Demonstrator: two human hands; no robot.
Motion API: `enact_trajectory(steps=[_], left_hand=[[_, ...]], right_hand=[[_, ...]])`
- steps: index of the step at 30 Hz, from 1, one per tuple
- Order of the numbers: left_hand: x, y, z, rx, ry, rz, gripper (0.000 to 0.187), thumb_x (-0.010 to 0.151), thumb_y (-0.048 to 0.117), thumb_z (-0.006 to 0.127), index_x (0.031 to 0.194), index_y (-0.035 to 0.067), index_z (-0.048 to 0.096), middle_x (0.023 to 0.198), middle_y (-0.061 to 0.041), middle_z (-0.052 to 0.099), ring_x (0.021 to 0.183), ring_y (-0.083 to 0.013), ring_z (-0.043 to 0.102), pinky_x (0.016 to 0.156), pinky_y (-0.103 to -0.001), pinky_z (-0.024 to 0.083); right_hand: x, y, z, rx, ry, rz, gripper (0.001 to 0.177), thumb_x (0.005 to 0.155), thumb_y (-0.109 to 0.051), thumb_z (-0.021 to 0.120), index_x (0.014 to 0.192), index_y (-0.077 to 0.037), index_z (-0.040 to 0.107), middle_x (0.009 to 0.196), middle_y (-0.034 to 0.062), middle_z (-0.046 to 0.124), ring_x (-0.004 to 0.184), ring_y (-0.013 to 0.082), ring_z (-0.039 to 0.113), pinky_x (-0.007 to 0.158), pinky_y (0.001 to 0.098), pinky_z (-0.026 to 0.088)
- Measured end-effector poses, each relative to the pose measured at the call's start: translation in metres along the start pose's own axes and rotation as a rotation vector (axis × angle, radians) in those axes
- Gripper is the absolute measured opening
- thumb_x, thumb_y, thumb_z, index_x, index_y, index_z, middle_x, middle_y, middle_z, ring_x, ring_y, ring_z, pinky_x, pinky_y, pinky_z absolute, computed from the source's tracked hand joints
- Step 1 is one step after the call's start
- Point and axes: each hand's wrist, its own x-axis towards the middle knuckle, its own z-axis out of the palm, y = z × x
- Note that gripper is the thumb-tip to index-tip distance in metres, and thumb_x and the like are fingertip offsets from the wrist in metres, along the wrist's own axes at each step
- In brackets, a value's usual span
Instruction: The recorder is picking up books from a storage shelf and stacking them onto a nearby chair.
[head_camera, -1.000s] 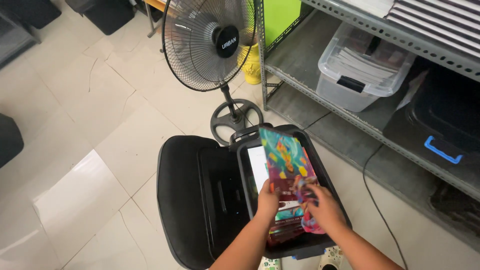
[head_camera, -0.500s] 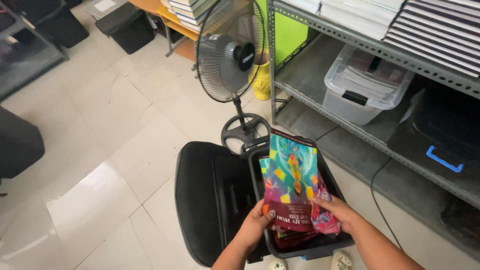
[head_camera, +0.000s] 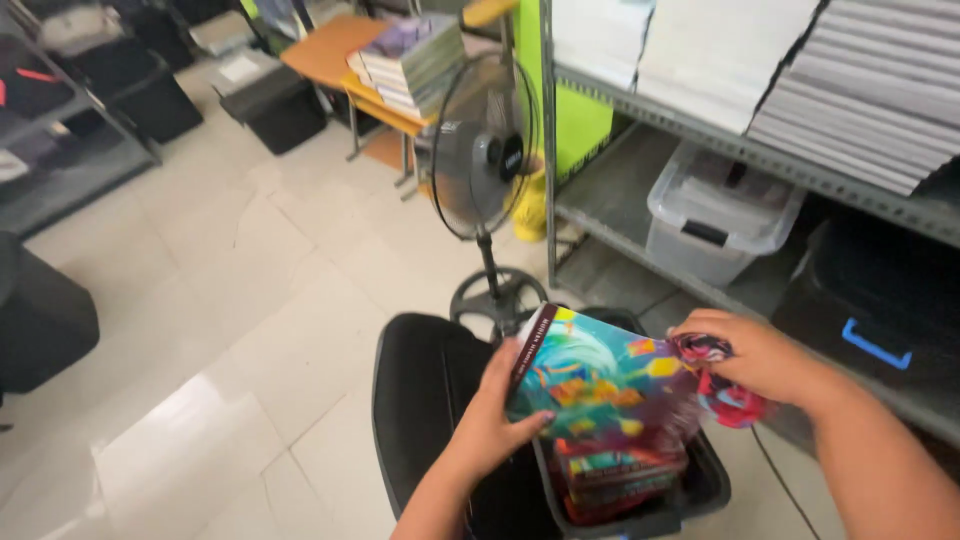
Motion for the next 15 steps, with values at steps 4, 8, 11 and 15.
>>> enact_trajectory(steps=[4,8,11,15], left_hand=[[0.012,-0.006,-0.003,-0.022,-0.304,-0.463,0.115,0.08,0.024,0.083,0.172,0.02,0.014,0.129,-0.018,0.072,0.117,-0.0278,0.071,0.107,-0.036,0.053],[0.001,-0.047,0.038,-0.414,-0.478,-0.091,0.049,0.097,0.017,0.071,0.142,0.003,0.059,0.128,-0.007,0.067,0.12,-0.0175,0.063,0.105,-0.035,0.051],[-0.001,-0.056,0.06,-0.631,-0.477,-0.284,0.036,0.105,0.018,0.061,0.137,0.001,0.063,0.122,-0.002,0.07,0.114,-0.0143,0.062,0.103,-0.033,0.05],[0.007,-0.048,0.075,-0.857,-0.298,-0.337,0.034,0.102,0.013,0.062,0.134,0.002,0.062,0.12,-0.003,0.07,0.111,-0.0162,0.062,0.102,-0.034,0.051]], right_hand=[[0.001,-0.08,-0.046,-0.102,-0.062,0.04,0.04,0.074,-0.014,0.077,0.114,-0.016,0.076,0.101,0.0015,0.075,0.102,0.0216,0.069,0.087,0.0334,0.056],[0.001,-0.107,-0.049,-0.218,0.038,-0.008,0.04,0.071,-0.011,0.077,0.111,-0.017,0.076,0.099,0.0013,0.074,0.1,0.0241,0.071,0.086,0.0351,0.055],[-0.001,-0.114,-0.019,-0.213,0.304,-0.119,0.045,0.067,-0.008,0.077,0.111,-0.015,0.074,0.101,0.0036,0.072,0.098,0.0271,0.068,0.084,0.0376,0.054],[-0.008,-0.126,0.084,0.608,0.381,-0.208,0.06,0.066,-0.011,0.091,0.121,-0.013,0.068,0.109,0.013,0.07,0.098,0.0353,0.071,0.083,0.0471,0.06]])
